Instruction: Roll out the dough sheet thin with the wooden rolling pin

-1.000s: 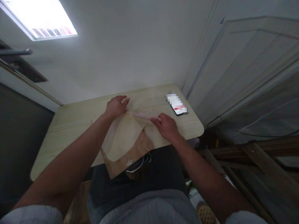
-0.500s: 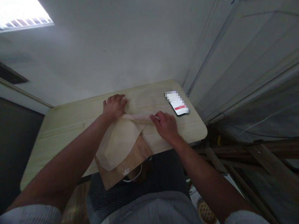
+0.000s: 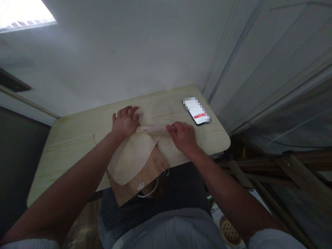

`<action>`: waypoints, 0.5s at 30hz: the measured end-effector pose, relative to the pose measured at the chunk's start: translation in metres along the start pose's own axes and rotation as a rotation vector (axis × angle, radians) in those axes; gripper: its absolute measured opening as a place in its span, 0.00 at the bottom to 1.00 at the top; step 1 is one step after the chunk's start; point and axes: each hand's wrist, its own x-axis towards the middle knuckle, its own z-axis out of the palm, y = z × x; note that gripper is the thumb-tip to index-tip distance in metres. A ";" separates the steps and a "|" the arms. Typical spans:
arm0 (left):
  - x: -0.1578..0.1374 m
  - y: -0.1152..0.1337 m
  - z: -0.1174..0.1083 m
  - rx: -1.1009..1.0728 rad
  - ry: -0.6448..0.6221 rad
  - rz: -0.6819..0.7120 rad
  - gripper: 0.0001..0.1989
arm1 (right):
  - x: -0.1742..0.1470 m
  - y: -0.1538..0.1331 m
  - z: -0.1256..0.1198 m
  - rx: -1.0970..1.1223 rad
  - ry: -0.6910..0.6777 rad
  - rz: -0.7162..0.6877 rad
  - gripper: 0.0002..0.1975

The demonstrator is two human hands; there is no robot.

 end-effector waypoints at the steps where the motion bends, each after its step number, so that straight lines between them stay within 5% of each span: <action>1: -0.003 0.000 0.000 0.000 0.005 0.001 0.26 | -0.001 0.000 0.000 0.001 -0.005 -0.003 0.26; 15: -0.056 0.002 -0.003 0.070 0.028 0.050 0.28 | -0.021 -0.008 -0.008 -0.051 -0.040 -0.034 0.24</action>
